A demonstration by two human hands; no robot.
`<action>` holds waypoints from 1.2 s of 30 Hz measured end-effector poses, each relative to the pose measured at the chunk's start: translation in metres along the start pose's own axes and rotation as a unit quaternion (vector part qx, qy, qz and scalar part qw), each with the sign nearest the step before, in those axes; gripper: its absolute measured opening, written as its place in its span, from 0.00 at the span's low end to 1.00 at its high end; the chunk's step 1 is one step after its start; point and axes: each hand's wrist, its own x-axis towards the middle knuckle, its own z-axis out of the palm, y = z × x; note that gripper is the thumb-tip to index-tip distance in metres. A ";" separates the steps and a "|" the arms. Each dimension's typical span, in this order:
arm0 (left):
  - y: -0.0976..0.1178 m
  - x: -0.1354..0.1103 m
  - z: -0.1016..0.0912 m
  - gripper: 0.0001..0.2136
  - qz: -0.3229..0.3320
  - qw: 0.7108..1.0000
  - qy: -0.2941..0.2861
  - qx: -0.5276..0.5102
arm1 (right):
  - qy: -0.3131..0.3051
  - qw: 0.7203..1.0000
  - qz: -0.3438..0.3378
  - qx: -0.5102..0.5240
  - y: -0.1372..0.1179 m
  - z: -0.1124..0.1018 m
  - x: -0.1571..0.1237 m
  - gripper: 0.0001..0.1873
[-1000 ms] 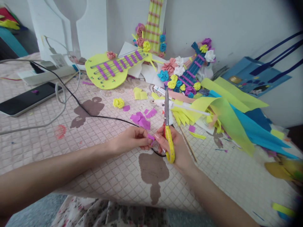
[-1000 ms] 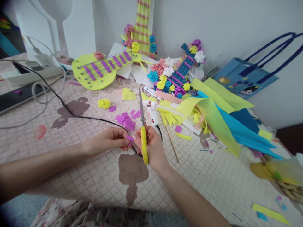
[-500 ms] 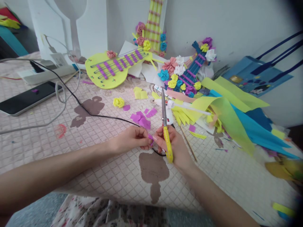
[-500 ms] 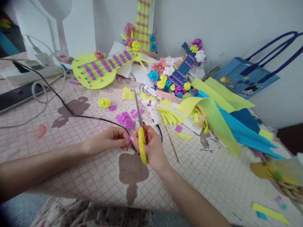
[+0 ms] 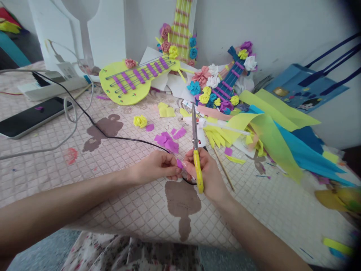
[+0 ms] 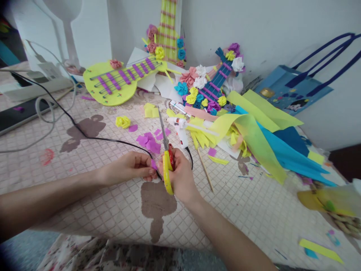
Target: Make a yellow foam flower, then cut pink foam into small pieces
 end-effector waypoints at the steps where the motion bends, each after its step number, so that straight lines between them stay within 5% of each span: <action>1: 0.000 0.000 0.000 0.10 0.000 1.000 -0.004 0.003 | 0.001 1.000 -0.001 0.000 0.000 0.000 0.000 0.18; 12: 0.001 -0.001 0.000 0.11 0.000 0.998 -0.004 0.056 | 0.008 1.000 -0.003 0.009 0.000 0.001 -0.001 0.18; 21: 0.008 -0.001 0.000 0.12 0.008 0.996 0.085 -0.025 | -0.006 1.000 -0.007 0.022 0.001 0.000 -0.002 0.18; 36: 0.007 0.000 -0.003 0.13 0.000 0.998 0.056 -0.041 | -0.009 1.000 0.015 0.016 0.003 0.001 -0.001 0.20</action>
